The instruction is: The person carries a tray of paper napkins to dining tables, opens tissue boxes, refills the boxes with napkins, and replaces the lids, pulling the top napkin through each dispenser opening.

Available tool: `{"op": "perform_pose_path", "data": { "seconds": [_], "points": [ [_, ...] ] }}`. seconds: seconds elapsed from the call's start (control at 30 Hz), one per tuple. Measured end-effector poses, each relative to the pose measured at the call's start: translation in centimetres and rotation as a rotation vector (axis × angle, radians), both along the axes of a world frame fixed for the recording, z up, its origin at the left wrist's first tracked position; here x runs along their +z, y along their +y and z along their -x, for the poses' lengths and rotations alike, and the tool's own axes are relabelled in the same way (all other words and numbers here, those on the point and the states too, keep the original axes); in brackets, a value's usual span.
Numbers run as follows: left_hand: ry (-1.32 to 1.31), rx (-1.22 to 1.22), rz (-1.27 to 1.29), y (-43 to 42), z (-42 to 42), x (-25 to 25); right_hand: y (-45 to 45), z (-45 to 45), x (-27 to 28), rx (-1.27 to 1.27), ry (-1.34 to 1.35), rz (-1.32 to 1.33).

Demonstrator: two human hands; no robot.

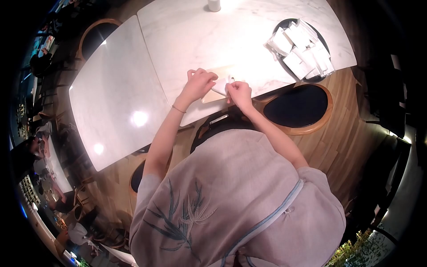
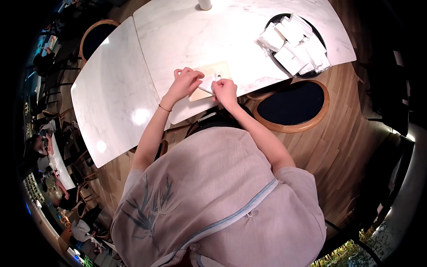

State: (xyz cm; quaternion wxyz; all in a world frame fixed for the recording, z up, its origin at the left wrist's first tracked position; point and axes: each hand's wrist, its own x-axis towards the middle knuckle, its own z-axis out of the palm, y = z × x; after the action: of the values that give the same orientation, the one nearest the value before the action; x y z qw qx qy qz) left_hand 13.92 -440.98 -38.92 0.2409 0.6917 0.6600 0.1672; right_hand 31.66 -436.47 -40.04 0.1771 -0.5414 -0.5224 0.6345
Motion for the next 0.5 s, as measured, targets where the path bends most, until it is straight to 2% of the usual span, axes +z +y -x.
{"op": "perform_pose_path", "data": {
  "seconds": [0.13,0.23,0.33,0.4,0.47,0.5],
  "points": [
    [0.05,-0.012,-0.027,0.2,-0.3,0.3,0.9,-0.3,0.6,0.028,-0.023,0.042],
    [0.081,-0.011,-0.172,-0.3,-1.0,0.8,1.8,-0.6,1.0,0.088,-0.081,0.087],
    [0.098,-0.036,-0.181,-1.3,-2.5,1.6,2.5,-0.9,1.0,0.152,-0.237,-0.002],
    [0.115,-0.053,-0.257,-1.6,-3.4,1.4,2.8,-1.0,0.7,0.199,-0.559,-0.299],
    [0.134,-0.058,-0.298,-1.5,-4.2,0.7,3.4,-1.4,0.4,0.238,-0.574,-0.296],
    [0.186,-0.065,-0.318,-1.4,-4.5,0.0,3.6,-1.6,0.3,0.24,-0.467,-0.458]
  ]
}}
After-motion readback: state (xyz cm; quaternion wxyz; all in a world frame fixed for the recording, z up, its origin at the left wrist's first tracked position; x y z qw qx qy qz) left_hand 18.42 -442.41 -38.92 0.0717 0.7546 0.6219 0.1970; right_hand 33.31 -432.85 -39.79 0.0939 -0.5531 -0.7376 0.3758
